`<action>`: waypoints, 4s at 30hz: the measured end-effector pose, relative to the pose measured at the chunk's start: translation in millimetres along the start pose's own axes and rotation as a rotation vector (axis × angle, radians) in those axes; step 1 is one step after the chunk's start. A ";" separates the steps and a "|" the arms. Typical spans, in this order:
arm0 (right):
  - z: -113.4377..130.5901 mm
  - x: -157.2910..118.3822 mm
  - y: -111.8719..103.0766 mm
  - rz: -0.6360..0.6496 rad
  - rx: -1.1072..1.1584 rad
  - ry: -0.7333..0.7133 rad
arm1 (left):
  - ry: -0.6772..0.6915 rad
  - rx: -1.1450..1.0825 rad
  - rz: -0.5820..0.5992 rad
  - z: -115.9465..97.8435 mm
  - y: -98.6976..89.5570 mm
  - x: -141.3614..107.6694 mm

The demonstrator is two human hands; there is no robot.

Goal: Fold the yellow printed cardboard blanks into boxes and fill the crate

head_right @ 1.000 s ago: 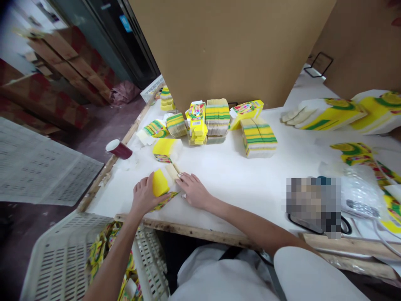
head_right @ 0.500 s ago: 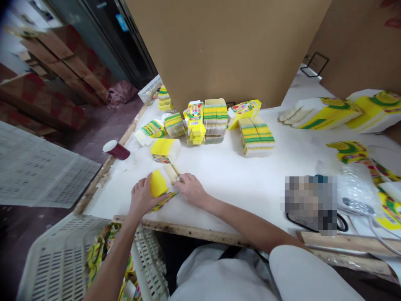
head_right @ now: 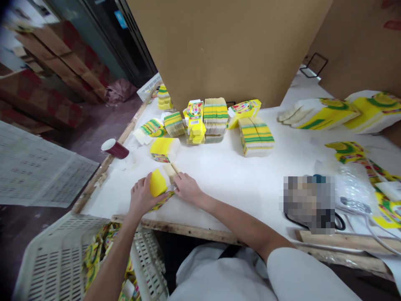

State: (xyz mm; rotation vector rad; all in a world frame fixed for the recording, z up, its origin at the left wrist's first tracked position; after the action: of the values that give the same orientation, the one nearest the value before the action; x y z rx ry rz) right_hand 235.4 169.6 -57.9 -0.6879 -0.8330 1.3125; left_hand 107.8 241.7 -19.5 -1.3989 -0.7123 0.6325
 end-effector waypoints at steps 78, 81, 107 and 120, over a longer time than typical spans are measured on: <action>-0.8 -27.1 -16.4 0.064 -0.062 -0.093 | -0.100 -0.016 0.059 -5.6 -0.9 -14.7; 2.8 -20.6 -14.3 0.095 -0.072 -0.095 | -0.099 -0.020 0.057 -5.4 -0.5 -14.5; 23.0 -4.3 11.0 0.243 0.263 0.300 | 0.000 0.021 0.039 -2.6 1.9 -11.4; -6.1 -31.2 -19.2 0.262 0.358 0.084 | -0.113 0.010 0.084 -0.8 0.9 -9.5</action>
State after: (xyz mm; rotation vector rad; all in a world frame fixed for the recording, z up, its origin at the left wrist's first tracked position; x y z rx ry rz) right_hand 249.1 136.2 -49.5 -0.5741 -0.4310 1.6069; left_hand 102.3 233.9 -21.1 -1.3983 -0.7413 0.7854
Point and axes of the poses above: each hand's wrist, its own x-axis towards the middle knuckle, its own y-axis out of the palm, z = x × y, the point moved 7 cm from there along x, towards the middle knuckle, and after that the axes turned 4 degrees about z, right-handed, at the moved point
